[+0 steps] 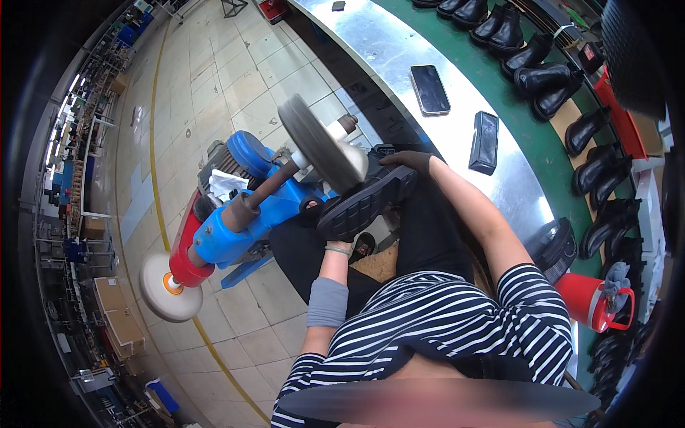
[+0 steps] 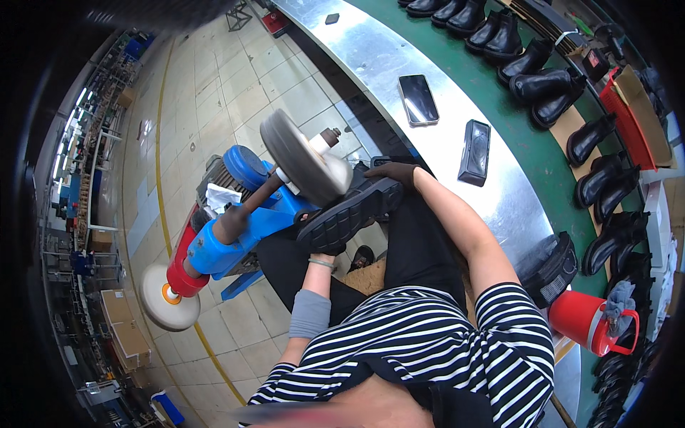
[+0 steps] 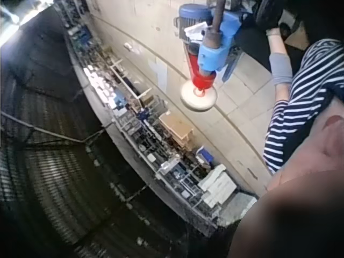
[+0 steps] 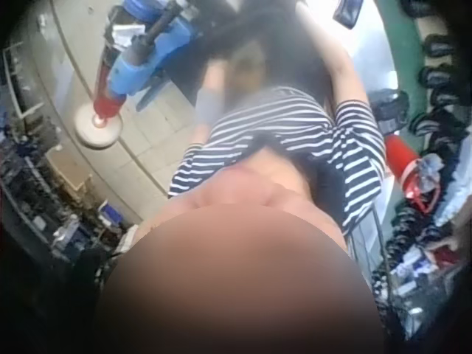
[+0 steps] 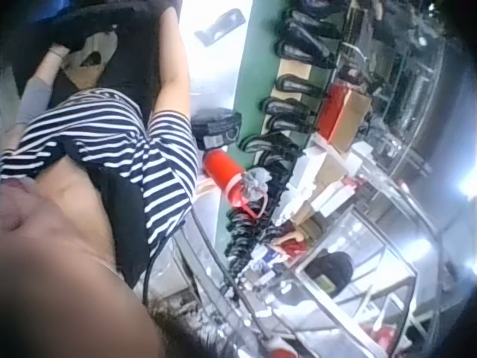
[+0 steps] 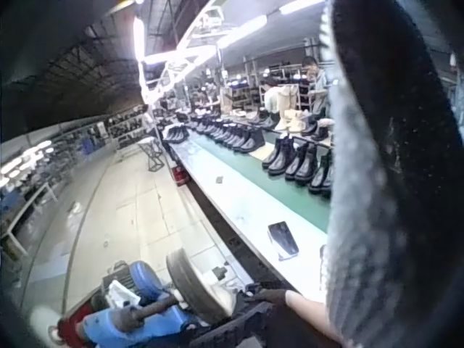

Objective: Polish the edges and soles of boots using a rotary polishing machine.

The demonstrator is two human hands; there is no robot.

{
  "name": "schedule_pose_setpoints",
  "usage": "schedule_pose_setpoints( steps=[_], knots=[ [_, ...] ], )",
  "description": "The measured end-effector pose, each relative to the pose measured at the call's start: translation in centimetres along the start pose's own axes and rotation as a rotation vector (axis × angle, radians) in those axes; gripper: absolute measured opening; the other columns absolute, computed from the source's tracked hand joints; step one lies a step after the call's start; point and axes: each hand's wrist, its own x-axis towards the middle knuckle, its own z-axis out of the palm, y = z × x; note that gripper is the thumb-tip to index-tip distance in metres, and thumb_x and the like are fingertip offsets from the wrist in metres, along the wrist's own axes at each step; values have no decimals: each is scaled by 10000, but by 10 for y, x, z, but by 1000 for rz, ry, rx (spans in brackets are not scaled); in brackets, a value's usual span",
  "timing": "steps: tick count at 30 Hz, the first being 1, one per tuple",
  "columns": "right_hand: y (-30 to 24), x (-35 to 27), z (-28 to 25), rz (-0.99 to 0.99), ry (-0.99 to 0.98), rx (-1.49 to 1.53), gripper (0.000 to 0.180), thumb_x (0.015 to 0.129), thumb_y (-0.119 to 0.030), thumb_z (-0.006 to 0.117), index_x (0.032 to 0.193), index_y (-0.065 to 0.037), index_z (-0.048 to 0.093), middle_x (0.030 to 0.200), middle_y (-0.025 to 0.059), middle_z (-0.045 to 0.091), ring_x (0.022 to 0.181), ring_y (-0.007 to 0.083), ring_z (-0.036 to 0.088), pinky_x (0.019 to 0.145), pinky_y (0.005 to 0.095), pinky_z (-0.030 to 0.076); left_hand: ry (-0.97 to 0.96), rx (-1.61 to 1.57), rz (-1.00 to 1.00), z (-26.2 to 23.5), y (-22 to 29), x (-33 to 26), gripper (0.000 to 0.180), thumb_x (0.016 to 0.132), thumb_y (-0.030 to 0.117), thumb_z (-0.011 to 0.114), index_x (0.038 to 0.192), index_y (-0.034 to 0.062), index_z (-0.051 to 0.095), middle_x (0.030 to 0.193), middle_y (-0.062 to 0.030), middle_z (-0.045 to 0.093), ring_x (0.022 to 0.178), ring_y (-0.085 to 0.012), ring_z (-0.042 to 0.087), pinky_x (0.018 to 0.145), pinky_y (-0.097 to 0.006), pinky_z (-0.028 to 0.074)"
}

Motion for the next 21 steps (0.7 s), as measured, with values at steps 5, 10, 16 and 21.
schedule_pose_setpoints(
  steps=[5, 10, 16, 21],
  knots=[
    [16, 20, -30, 111, -55, 136, 324, 919, -279, 555, 1144, -67, 651, 1125, 45, 648, 989, 99, 601, 865, 245, 462, -63, 1089, 411, 12, 40, -47, 539, 900, 233, 545, 1372, 23, 392, 1440, -171, 347, 1278, -341, 426, 1023, -441, 431],
    [28, 12, -36, -180, -48, -48, 296, 875, -298, 620, 1039, -56, 671, 1068, 37, 650, 885, 84, 618, 759, 225, 494, 370, 2075, 958, 20, 66, -66, 462, 864, 101, 519, 1313, 1, 475, 1317, -188, 500, 1117, -284, 584, 932, -400, 505],
    [32, 19, -33, -177, -33, -44, 357, 883, -308, 610, 1123, -44, 630, 964, 27, 675, 819, 97, 632, 746, 231, 508, 481, 1835, 1016, 18, 26, -11, 432, 856, 106, 548, 1270, -6, 492, 1221, -183, 569, 1064, -284, 610, 901, -391, 522],
    [29, 35, -37, -79, -43, 88, 421, 905, -320, 581, 1187, -8, 601, 1062, 75, 665, 909, 140, 637, 846, 266, 492, 248, 758, 451, 30, 37, -32, 377, 931, 175, 490, 1263, -4, 506, 1193, -189, 592, 1042, -294, 621, 890, -396, 527]
  ],
)
